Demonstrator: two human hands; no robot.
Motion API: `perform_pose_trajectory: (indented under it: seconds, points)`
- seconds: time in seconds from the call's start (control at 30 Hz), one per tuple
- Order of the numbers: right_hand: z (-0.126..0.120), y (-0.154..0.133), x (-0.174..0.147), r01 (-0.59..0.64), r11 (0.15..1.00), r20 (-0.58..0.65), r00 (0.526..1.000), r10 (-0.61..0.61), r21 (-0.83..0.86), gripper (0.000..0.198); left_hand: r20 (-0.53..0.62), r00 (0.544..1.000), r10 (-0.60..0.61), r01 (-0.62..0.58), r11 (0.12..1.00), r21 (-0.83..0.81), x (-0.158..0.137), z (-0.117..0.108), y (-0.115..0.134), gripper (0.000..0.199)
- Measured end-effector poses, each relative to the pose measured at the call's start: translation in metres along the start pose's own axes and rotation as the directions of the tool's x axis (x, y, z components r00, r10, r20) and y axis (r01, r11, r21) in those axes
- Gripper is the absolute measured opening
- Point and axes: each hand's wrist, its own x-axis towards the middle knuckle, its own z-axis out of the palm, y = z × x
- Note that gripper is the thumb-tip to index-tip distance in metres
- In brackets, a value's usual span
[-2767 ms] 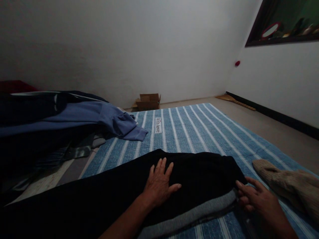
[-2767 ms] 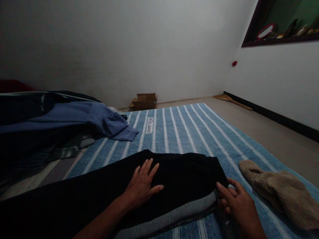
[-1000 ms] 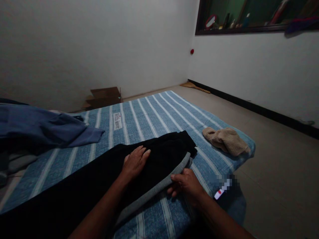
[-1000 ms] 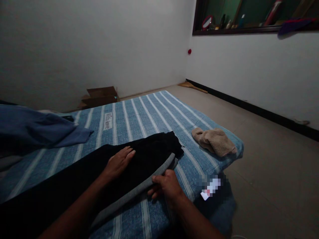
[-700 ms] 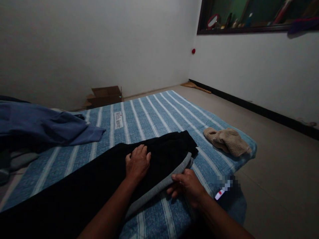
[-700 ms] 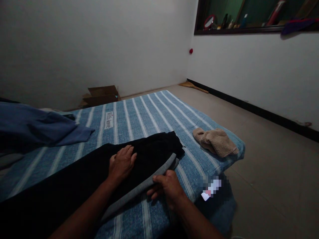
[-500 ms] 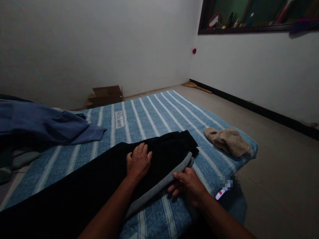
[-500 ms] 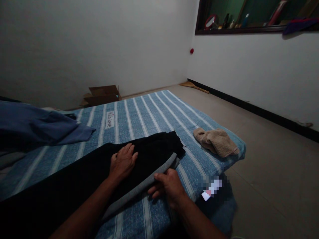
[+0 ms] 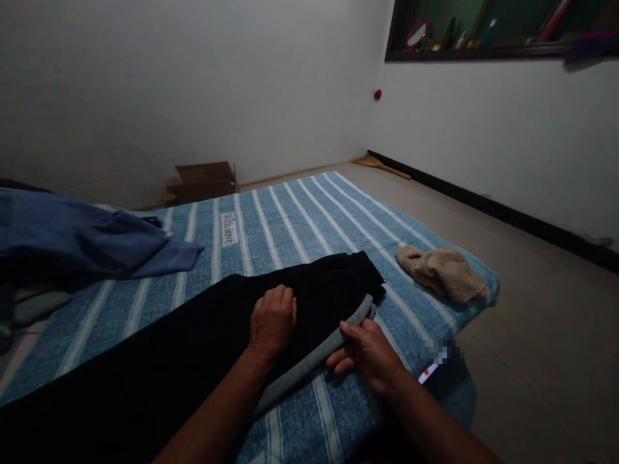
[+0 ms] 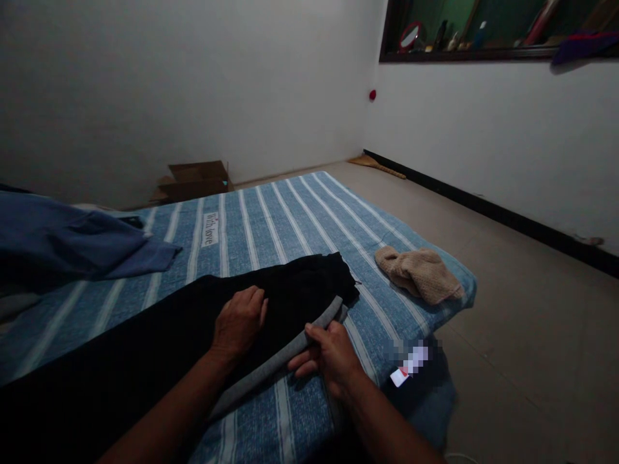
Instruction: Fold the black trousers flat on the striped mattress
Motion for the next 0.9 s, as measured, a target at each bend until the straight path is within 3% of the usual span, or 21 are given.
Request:
perform_pose_trajectory:
  seconds: [0.13, 0.33, 0.5, 0.6, 0.77, 0.9]
  points:
    - [-0.001, 0.001, 0.002, -0.004, 1.000, 0.011, 1.000, 0.004, 0.012, 0.044, 0.041, 0.999, -0.026, 0.028, 0.999, -0.042, 0.000, 0.001, 0.003, 0.027]
    - [-0.002, -0.002, 0.001, -0.008, 1.000, 0.033, 0.999, 0.007, 0.022, 0.041, 0.195, 0.979, -0.055, 0.087, 0.984, -0.157, -0.003, 0.008, 0.003, 0.052]
    - [-0.002, -0.003, 0.000, -0.011, 1.000, 0.044, 0.999, 0.010, 0.025, 0.043, 0.247, 0.967, -0.064, 0.103, 0.984, -0.147, -0.003, 0.011, 0.003, 0.057]
    - [-0.002, -0.003, 0.000, -0.015, 1.000, 0.046, 0.999, 0.014, 0.025, 0.045, 0.184, 0.981, -0.064, 0.090, 0.987, -0.137, -0.004, 0.011, 0.004, 0.054]
    - [-0.003, -0.003, 0.001, -0.020, 0.999, 0.048, 0.999, 0.018, 0.029, 0.043, -0.103, 0.994, 0.036, -0.053, 0.985, -0.167, -0.011, 0.008, 0.006, 0.039]
    - [-0.004, -0.002, 0.001, -0.023, 0.999, 0.055, 0.998, 0.021, 0.033, 0.043, -0.138, 0.987, 0.078, -0.109, 0.966, -0.235, -0.018, 0.007, 0.010, 0.033]
